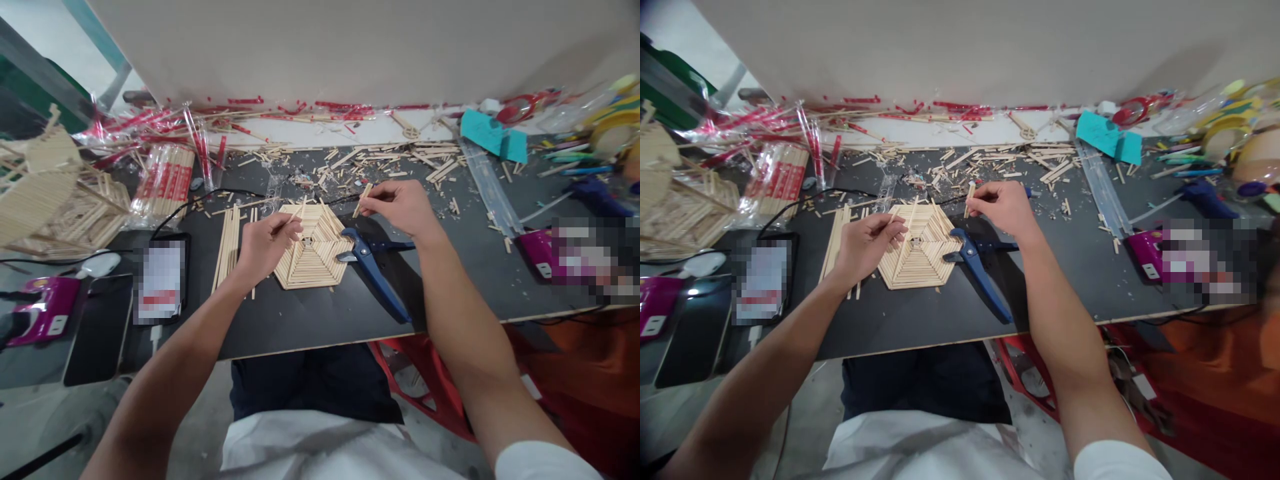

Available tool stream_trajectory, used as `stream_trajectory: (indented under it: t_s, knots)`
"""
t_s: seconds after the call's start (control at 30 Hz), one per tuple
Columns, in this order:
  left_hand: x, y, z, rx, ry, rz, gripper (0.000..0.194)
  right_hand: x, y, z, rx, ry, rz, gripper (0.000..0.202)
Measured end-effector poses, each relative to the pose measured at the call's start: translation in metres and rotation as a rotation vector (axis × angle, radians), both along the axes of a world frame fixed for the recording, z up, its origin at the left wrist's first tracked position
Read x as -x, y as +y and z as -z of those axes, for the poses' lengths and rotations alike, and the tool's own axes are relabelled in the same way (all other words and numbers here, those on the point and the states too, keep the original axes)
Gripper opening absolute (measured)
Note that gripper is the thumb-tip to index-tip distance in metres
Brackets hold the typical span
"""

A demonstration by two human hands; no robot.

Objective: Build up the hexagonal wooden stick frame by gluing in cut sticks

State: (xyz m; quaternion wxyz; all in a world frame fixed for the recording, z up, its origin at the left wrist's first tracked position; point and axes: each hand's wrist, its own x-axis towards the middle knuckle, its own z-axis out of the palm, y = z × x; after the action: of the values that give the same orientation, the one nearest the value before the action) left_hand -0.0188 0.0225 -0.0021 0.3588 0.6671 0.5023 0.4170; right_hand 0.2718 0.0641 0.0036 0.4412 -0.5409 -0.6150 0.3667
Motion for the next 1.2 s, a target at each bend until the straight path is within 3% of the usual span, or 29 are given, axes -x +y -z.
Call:
stream_trajectory:
  t_s: [0.23, 0.4, 0.57, 0.87, 1.1, 1.2]
  knots:
    - [0.003, 0.005, -0.001, -0.068, 0.000, -0.028, 0.022, 0.011, -0.009, -0.011, -0.160, -0.043, 0.055, 0.017]
    - [-0.001, 0.001, -0.008, -0.109, 0.028, -0.002, 0.026, 0.038, -0.026, -0.020, -0.105, 0.149, -0.110, 0.023]
    - [-0.009, -0.011, -0.011, -0.093, 0.089, 0.109, 0.021, 0.061, -0.040, -0.017, -0.015, 0.188, -0.310, 0.024]
    - [-0.006, -0.012, -0.006, -0.116, 0.197, 0.088, 0.024, 0.078, -0.046, -0.005, 0.000, 0.185, -0.339, 0.024]
    - [-0.007, -0.011, -0.005, -0.112, 0.156, 0.147, 0.016, 0.070, -0.040, -0.011, -0.154, -0.093, -0.320, 0.037]
    - [-0.006, -0.009, -0.008, -0.083, 0.118, 0.065, 0.017, 0.060, -0.033, -0.011, -0.153, -0.249, -0.252, 0.042]
